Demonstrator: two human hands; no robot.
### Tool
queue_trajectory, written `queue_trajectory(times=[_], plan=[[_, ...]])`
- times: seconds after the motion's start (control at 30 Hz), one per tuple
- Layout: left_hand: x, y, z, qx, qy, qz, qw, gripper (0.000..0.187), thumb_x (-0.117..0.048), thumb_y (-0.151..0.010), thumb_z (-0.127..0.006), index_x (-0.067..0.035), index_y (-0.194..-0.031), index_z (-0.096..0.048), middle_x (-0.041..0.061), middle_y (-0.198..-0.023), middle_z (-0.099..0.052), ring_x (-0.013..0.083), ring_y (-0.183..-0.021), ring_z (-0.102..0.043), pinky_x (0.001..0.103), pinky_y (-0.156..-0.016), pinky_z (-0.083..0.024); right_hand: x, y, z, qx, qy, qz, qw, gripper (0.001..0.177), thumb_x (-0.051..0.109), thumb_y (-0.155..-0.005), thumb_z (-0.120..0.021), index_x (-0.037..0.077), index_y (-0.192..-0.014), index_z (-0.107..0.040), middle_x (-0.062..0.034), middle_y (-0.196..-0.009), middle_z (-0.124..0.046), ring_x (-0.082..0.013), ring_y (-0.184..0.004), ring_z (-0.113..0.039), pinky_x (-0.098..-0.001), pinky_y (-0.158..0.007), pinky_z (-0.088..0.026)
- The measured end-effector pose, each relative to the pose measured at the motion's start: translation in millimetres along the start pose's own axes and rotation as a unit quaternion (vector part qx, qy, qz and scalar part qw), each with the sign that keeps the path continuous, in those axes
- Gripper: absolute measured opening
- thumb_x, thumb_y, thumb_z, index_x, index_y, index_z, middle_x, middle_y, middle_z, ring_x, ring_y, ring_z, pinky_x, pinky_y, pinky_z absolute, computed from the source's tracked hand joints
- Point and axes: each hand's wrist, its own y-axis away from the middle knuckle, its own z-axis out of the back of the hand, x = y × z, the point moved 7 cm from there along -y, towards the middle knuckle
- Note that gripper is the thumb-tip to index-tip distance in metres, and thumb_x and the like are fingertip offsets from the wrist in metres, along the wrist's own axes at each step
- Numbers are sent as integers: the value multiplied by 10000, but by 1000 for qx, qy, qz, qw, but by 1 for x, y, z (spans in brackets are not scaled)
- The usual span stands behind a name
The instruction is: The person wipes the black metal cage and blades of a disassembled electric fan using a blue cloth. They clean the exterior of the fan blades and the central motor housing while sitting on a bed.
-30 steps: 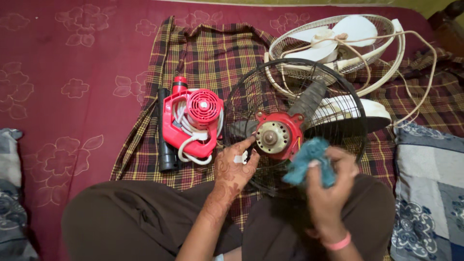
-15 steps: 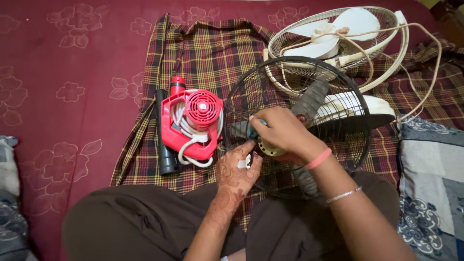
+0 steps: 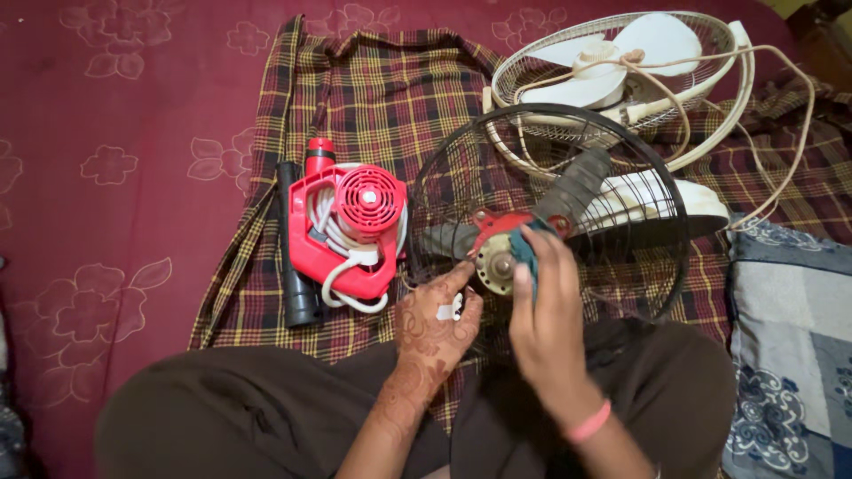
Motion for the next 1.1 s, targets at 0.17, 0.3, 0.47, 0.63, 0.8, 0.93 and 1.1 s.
queue_trajectory(times=[0.17, 0.3, 0.47, 0.63, 0.8, 0.93, 1.1], plan=[[-5, 4, 2, -10, -5, -20, 1000, 392, -269, -880, -650, -140, -1246, -700, 127, -1166, -749, 371, -969, -723, 472, -842, -563, -31, -67, -40, 213, 34, -13, 976, 277, 232, -949, -609, 4, -1001, -756, -188, -1024, -749, -371, -975, -704, -427, -862, -540], [1, 6, -4, 18, -42, 49, 998, 347, -299, -896, -645, -159, -1209, -706, 95, -1169, -754, 340, -1018, -721, 461, -844, -560, -42, -82, -68, 362, 95, -50, 926, 285, 301, -918, -637, 72, -979, -797, -195, -925, -749, -367, -896, -718, -439, -839, -542], [-4, 13, -3, -40, 15, -23, 999, 357, -309, -920, -660, -151, -1238, -699, 89, -1230, -746, 320, -1050, -722, 430, -852, -562, -27, -47, -15, 143, -51, -33, 988, 244, 184, -1036, -563, -28, -1077, -677, -189, -1050, -702, -367, -1019, -682, -420, -914, -526], [2, 14, -7, -38, -5, 23, 999, 356, -328, -918, -666, -183, -1239, -724, 79, -1176, -755, 303, -1028, -731, 415, -864, -573, -4, -8, 9, 32, 56, -6, 998, 314, 126, -1040, -526, -67, -1281, -584, -255, -1228, -627, -447, -1126, -600, -475, -942, -478], [2, 13, -9, -31, -9, 15, 999, 366, -309, -908, -665, -167, -1241, -720, 85, -1214, -743, 311, -1051, -717, 426, -881, -559, -28, -46, -16, 136, 4, -1, 991, 267, 205, -1044, -541, -14, -1103, -682, -204, -1078, -698, -402, -1032, -661, -461, -900, -518], [4, 15, -16, -4, -48, 36, 998, 390, -290, -896, -658, -172, -1267, -696, 68, -1267, -717, 308, -1072, -702, 434, -905, -541, -43, -78, -58, 330, 90, -16, 939, 304, 308, -962, -594, 60, -970, -770, -175, -941, -732, -387, -921, -688, -475, -833, -522], [5, 18, -17, -18, -47, -1, 999, 397, -247, -908, -635, -173, -1295, -686, 64, -1299, -708, 292, -1121, -695, 419, -946, -539, -28, -57, -33, 199, 39, 18, 979, 274, 241, -994, -589, 6, -991, -730, -172, -983, -724, -396, -954, -684, -463, -828, -528]])
